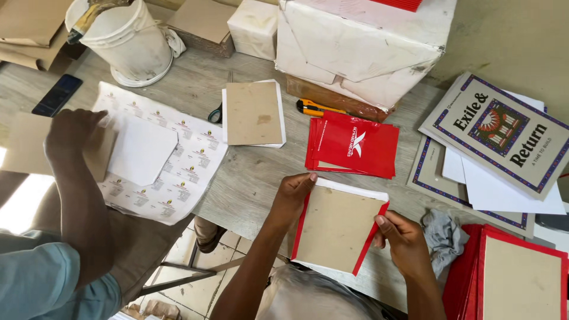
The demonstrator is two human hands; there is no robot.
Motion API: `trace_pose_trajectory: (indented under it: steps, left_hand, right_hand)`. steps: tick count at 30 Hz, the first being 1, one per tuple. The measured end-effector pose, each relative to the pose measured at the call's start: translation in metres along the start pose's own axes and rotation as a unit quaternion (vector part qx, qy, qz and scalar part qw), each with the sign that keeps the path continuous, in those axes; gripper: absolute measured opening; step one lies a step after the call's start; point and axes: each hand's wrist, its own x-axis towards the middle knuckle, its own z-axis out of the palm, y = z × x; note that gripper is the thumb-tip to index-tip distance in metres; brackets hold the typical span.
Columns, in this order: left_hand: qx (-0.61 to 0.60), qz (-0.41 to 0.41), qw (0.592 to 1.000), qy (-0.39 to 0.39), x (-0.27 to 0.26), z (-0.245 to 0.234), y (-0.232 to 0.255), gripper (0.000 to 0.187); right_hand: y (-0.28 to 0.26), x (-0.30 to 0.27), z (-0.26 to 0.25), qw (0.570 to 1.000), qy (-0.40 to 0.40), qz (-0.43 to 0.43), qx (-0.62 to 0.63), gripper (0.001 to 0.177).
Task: The person wraps the edges of a book cover with red paper, folds the corners, and presses the cover to adhere the paper. They repeat this process for multiple book covers, stacking the finished items on the table.
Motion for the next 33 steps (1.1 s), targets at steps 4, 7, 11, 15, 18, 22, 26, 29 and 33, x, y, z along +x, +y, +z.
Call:
trace_pose_trajectory:
  steps: [4,7,11,15,18,22,26,29,33]
  left_hand:
    - [0.026,0.034,0.999,0.03,0.003,0.002,-0.01,0.044]
    - [0.06,0.054,0.996,0.033,0.002,0.004,-0.013,0.049]
    - [0.036,0.047,0.997,0.047,0.009,-0.003,-0.032,0.045]
    - [0.01,0.049,0.997,0.061,0.01,-0.005,-0.032,0.046]
    - [-0.002,0.051,0.995,0.085,0.008,-0.004,-0.029,0.047]
    - [-0.017,0.03,0.991,0.132,0.023,-0.012,-0.061,0.055]
    - [-0.043,0.0,0.988,0.151,0.01,-0.001,-0.036,0.051]
    - [-0.081,-0.013,0.985,0.155,0.013,-0.005,-0.037,0.037]
    - [-0.052,0.002,0.993,0.102,0.006,-0.002,-0.02,0.029]
  right_hand:
    - [-0.015,0.002,-0.011,0.998,-0.056,-0.008,0.014,0.032]
    - [-0.015,0.01,-0.016,0.999,0.023,0.021,0.01,0.055]
    - [0.024,0.037,-0.027,0.993,-0.022,-0.042,0.103,0.027]
    - [0.019,0.042,-0.023,0.993,-0.045,-0.083,0.067,0.021]
    - [0.014,0.044,-0.016,0.994,-0.038,-0.082,0.06,0.024]
    - [0.012,0.04,-0.013,0.993,-0.037,-0.057,0.1,0.03]
    - [0.015,0.046,-0.011,0.991,-0.065,-0.061,0.096,0.03]
    - [0.016,0.05,-0.01,0.993,-0.06,-0.078,0.067,0.024]
    - [0.028,0.057,-0.014,0.994,-0.032,-0.086,0.05,0.023]
